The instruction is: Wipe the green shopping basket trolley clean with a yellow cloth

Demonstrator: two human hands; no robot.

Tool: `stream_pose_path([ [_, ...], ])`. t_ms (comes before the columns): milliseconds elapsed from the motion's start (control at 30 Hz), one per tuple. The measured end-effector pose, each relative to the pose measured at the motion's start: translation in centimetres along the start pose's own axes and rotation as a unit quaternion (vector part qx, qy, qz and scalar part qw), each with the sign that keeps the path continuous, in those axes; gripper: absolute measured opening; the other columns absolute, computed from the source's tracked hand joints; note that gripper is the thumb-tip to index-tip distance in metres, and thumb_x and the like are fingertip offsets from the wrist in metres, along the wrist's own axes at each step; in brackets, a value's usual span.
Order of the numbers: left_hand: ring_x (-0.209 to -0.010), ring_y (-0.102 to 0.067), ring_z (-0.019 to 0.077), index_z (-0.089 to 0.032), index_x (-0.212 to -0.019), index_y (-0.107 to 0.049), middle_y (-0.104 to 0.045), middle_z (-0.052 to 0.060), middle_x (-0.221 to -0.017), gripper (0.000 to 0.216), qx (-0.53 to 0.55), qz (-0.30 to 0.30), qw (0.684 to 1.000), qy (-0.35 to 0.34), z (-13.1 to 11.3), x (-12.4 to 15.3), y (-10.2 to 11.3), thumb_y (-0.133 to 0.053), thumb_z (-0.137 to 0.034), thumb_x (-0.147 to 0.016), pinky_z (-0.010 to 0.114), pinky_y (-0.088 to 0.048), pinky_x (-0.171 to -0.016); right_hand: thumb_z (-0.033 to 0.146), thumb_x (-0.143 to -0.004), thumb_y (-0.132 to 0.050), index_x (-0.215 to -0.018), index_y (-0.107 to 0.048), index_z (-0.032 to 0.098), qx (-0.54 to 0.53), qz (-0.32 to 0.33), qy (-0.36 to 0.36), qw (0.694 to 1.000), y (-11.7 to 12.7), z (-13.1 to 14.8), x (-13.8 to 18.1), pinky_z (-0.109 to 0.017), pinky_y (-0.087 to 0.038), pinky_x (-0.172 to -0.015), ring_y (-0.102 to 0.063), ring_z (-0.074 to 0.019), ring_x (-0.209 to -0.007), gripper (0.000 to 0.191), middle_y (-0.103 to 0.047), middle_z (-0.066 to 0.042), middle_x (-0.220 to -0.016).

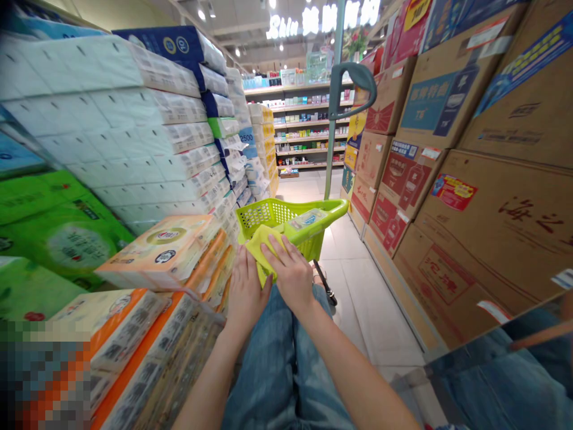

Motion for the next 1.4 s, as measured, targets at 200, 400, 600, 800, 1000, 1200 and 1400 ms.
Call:
stream_pose_path([
  [200, -0.151, -0.026, 0.0322, -0.01, -0.159, -0.008, -0.034, 0.023, -0.158, 0.08, 0.02, 0.005, 1.0, -0.006, 0.7, -0.1, 0.9, -0.052, -0.022, -0.093, 0.053, -0.035, -0.117, 0.0, -0.083, -0.049, -0.129, -0.066, 0.03, 0.055, 0.104, -0.046, 0.992, 0.9, -5.1, -5.3, -0.04, -0.041, -0.114, -0.053, -0.0233, -0.134, 0.058, -0.06, 0.003, -0.143],
  [400, -0.151, -0.025, 0.0314, -0.012, -0.159, -0.007, -0.033, 0.022, -0.159, 0.081, 0.042, 0.007, 0.999, -0.012, 0.5, -0.1, 0.7, -0.052, -0.021, -0.092, 0.053, -0.032, -0.119, 0.012, -0.084, -0.052, -0.132, -0.064, 0.033, 0.094, 0.212, -0.098, 0.968, 1.0, -8.7, -9.2, -0.037, -0.051, -0.095, -0.066, -0.0251, -0.114, 0.054, -0.065, -0.001, -0.137],
  [600, -0.15, -0.026, 0.0323, -0.01, -0.158, -0.004, -0.033, 0.023, -0.158, 0.084, 0.03, 0.009, 0.999, -0.009, 0.1, 0.0, 0.7, -0.053, -0.02, -0.092, 0.052, -0.032, -0.119, 0.025, -0.08, -0.058, -0.117, -0.073, 0.033, 0.149, 0.315, -0.192, 0.917, 0.3, -11.8, -11.4, -0.034, -0.051, -0.082, -0.071, -0.0282, -0.102, 0.04, -0.078, -0.007, -0.106],
  [800, -0.149, -0.028, 0.0352, -0.01, -0.158, -0.005, -0.032, 0.025, -0.158, 0.082, 0.023, 0.01, 1.0, 0.005, 0.7, 0.7, 2.3, -0.053, -0.023, -0.092, 0.054, -0.035, -0.117, 0.027, -0.083, -0.058, -0.116, -0.074, 0.031, 0.157, 0.289, -0.173, 0.928, 1.1, -9.5, -10.5, -0.031, -0.051, -0.083, -0.071, -0.026, -0.102, 0.037, -0.077, -0.008, -0.108],
  [1000, -0.149, -0.028, 0.0349, -0.011, -0.157, -0.01, -0.034, 0.025, -0.157, 0.079, 0.033, 0.005, 0.999, 0.016, 2.1, 0.9, 3.2, -0.052, -0.029, -0.094, 0.055, -0.037, -0.115, 0.014, -0.083, -0.055, -0.115, -0.075, 0.029, 0.085, 0.174, -0.151, 0.969, 2.2, -7.3, -8.2, -0.034, -0.053, -0.09, -0.07, -0.0247, -0.105, 0.04, -0.074, -0.004, -0.121],
  [1200, -0.151, -0.024, 0.0348, -0.008, -0.157, -0.01, -0.031, 0.027, -0.158, 0.078, 0.015, 0.017, 1.0, 0.018, 2.7, 0.9, 3.3, -0.051, -0.026, -0.093, 0.055, -0.036, -0.116, -0.006, -0.075, -0.043, -0.134, -0.063, 0.024, 0.003, -0.044, -0.122, 0.992, 2.3, -2.0, -2.0, -0.044, -0.039, -0.117, -0.037, -0.0245, -0.146, 0.07, -0.058, 0.001, -0.145],
  [1400, -0.148, -0.03, 0.0355, -0.005, -0.154, -0.018, -0.038, 0.03, -0.153, 0.074, -0.005, 0.031, 0.999, 0.006, 2.8, 1.7, 2.0, -0.05, -0.013, -0.088, 0.055, -0.038, -0.114, 0.002, -0.088, -0.047, -0.139, -0.059, 0.026, -0.048, -0.06, -0.033, 0.997, -0.6, 6.3, 0.7, -0.04, -0.039, -0.118, -0.036, -0.0218, -0.147, 0.057, -0.058, 0.001, -0.145],
])
Point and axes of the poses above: each hand's wrist, its own x-axis away from the middle knuckle, its own y-axis out of the back of the hand, z = x × y, the point moved 6 cm from there along -x, towards the middle knuckle
